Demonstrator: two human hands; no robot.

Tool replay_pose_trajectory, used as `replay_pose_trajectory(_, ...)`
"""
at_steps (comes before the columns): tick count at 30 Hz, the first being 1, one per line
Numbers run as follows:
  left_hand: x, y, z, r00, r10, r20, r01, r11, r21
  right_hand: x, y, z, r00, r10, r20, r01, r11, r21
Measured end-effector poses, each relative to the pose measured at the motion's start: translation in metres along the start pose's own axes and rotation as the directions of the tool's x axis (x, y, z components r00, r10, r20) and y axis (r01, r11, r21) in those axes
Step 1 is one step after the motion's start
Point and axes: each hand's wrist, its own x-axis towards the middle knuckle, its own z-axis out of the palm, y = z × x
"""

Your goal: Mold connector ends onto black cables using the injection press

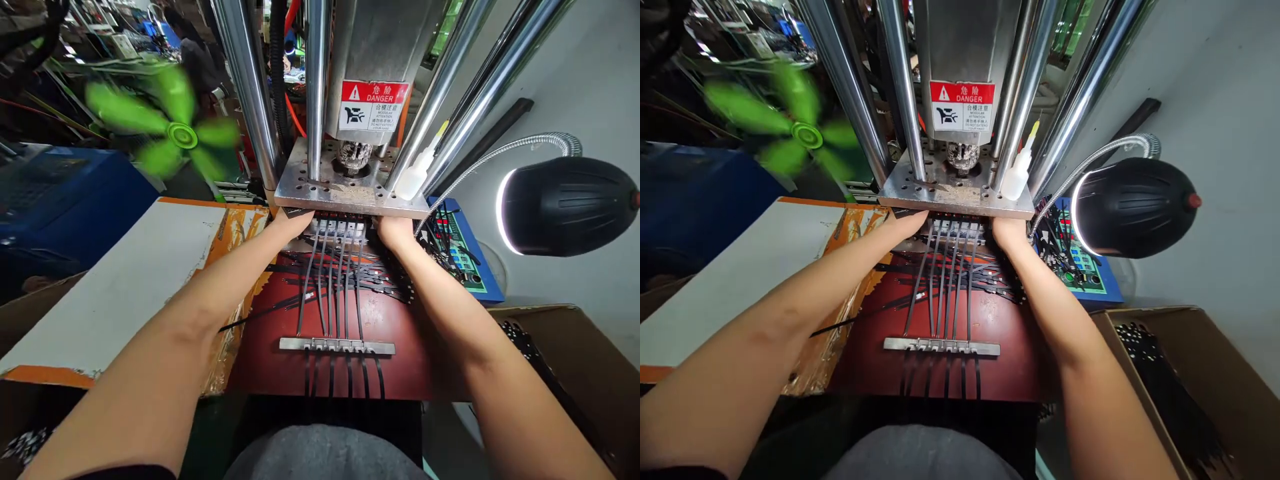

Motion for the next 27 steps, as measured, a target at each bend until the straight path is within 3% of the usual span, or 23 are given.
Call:
replay_pose_trajectory(3,-0.031,0.006,-0.006,0.990,0.136,0.025,-0.138,0.986,0.099,-0.061,0.000,-0.023,0.995,-0.099,-0.001,0.099,0.994,-0.037)
replay_pose_trajectory(5,-0.048,0.013,-0.006,0.955,0.296,0.019,-0.295,0.939,0.177,-0.108,0.002,-0.039,0.988,-0.146,-0.050,0.144,0.989,-0.038)
replay_pose_trajectory(7,-0.057,0.027,-0.003,0.882,0.471,-0.018,-0.457,0.864,0.212,-0.154,0.006,-0.053,0.984,-0.143,-0.107,0.145,0.989,0.009)
replay_pose_trajectory(9,-0.061,0.047,0.001,0.792,0.608,-0.059,-0.588,0.785,0.193,-0.196,0.011,-0.063,0.989,-0.063,-0.135,0.077,0.992,0.099)
replay_pose_trajectory(12,-0.062,0.083,0.008,0.656,0.751,-0.076,-0.732,0.657,0.182,-0.250,0.021,-0.070,0.991,0.096,-0.098,-0.074,0.975,0.208)
replay_pose_trajectory(15,-0.067,0.113,0.013,0.536,0.843,-0.046,-0.818,0.532,0.216,-0.282,0.032,-0.077,0.982,0.187,-0.010,-0.176,0.938,0.298)
replay_pose_trajectory(18,-0.074,0.130,0.010,0.482,0.876,0.007,-0.853,0.467,0.234,-0.278,0.031,-0.093,0.965,0.261,-0.019,-0.230,0.882,0.411)
replay_pose_trajectory(20,-0.079,0.137,0.004,0.497,0.866,0.053,-0.849,0.473,0.236,-0.256,0.018,-0.104,0.958,0.274,-0.087,-0.206,0.864,0.459)
replay_pose_trajectory(22,-0.084,0.142,-0.003,0.526,0.844,0.106,-0.834,0.488,0.258,-0.228,-0.003,-0.111,0.975,0.184,-0.120,-0.117,0.897,0.426)
replay_pose_trajectory(24,-0.089,0.146,-0.009,0.549,0.822,0.151,-0.819,0.493,0.295,-0.204,-0.026,-0.112,0.997,0.057,-0.057,-0.037,0.952,0.303)
replay_pose_trajectory(27,-0.095,0.148,-0.014,0.560,0.803,0.202,-0.813,0.487,0.318,-0.187,-0.048,-0.107,0.996,-0.015,0.093,0.002,0.990,0.138)
